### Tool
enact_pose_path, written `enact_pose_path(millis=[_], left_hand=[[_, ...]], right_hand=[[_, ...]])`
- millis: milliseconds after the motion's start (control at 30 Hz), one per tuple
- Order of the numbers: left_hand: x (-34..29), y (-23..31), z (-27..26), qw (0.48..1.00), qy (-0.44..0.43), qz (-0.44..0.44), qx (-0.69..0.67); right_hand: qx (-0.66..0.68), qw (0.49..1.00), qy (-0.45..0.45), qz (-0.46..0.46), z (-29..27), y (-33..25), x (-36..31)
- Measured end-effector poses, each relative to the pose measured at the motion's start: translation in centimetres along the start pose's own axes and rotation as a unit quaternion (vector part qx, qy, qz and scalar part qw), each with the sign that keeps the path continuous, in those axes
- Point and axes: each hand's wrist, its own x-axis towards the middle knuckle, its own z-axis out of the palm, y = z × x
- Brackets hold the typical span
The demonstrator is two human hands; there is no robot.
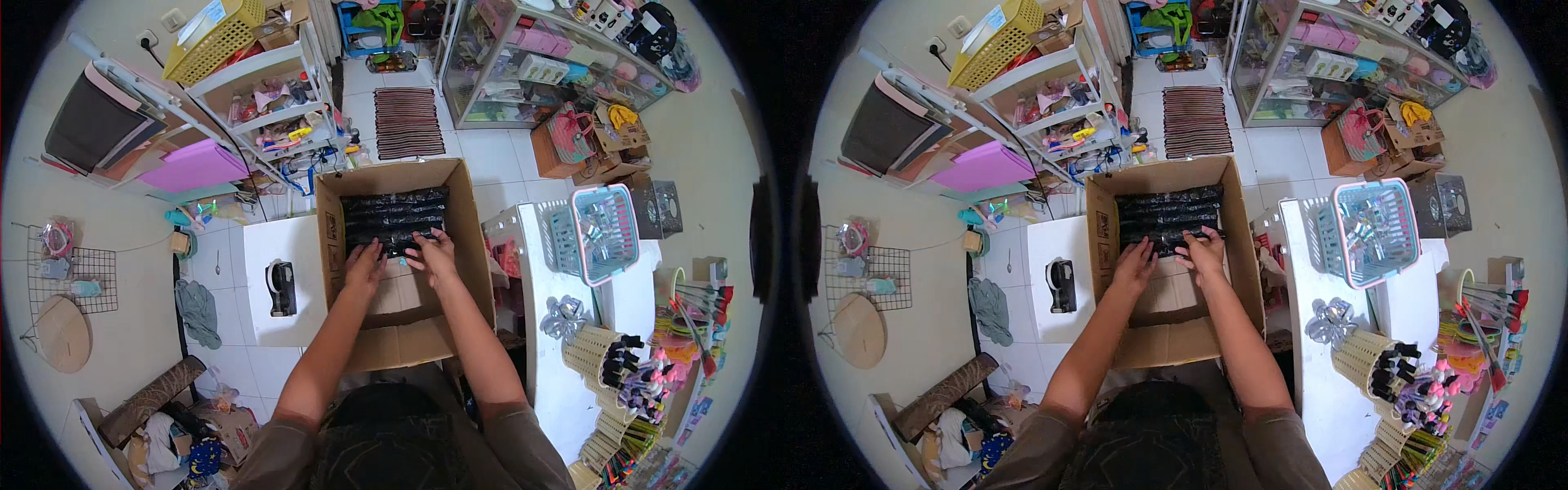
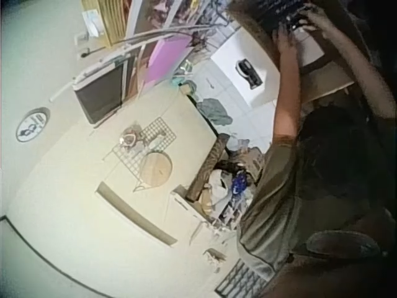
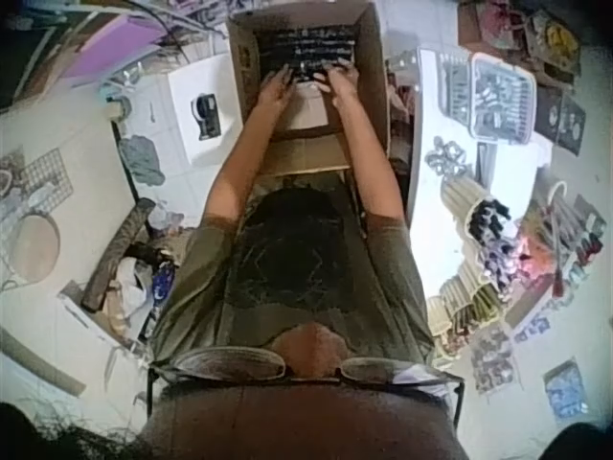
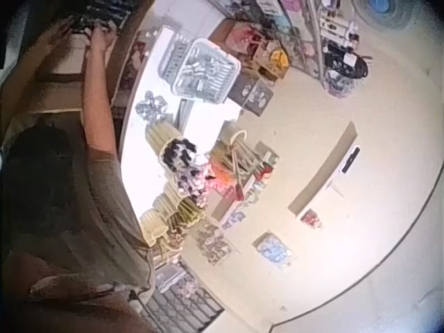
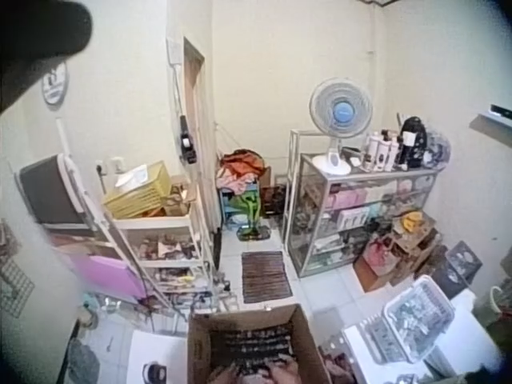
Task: Packing pens into bubble wrap and then placing the packages into a cardboard box.
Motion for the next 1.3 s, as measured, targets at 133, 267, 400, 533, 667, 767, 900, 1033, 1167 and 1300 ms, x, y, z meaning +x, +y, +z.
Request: enact_pose_path(millis=[133,267,400,533,667,767,900,1033,1167,1300], left_hand=[[3.6,-2.1,0.1,0.998,0.053,0.019,-0.022],[5.9,-3.5,1.1,0.99,0.129,0.052,-0.012],[6.0,-4.3,2.0,0.972,0.186,0.146,-0.004],[5.5,-5.2,2.9,0.961,0.209,0.18,0.016],[5.9,-5.5,2.3,0.958,0.182,0.218,0.046],[6.3,-5.4,1.9,0.959,0.169,0.223,0.049],[6.0,-5.1,2.2,0.961,0.165,0.213,0.06],[4.4,-4.6,3.4,0.962,0.214,0.167,0.042],[2.6,-5.2,3.2,0.988,0.113,0.106,0.015],[-0.1,-3.7,2.3,0.997,0.026,0.054,0.043]], right_hand=[[0.024,0.996,0.053,0.061,1.1,1.3,3.1],[0.005,0.993,0.089,0.074,0.7,2.8,5.3],[-0.005,0.993,0.094,0.069,1.0,3.6,5.9],[-0.005,0.994,0.092,0.049,0.9,4.3,6.3],[-0.002,0.997,0.077,0.031,1.0,4.6,6.5],[0.008,0.997,0.078,0.026,1.3,4.5,6.3],[0.02,0.996,0.086,0.014,1.7,3.8,6.2],[0.05,0.994,0.073,0.061,2.0,2.6,4.7],[0.015,0.996,0.068,0.053,0.3,2.0,3.2],[0.034,0.996,0.079,0.017,0.1,0.8,-1.0]])
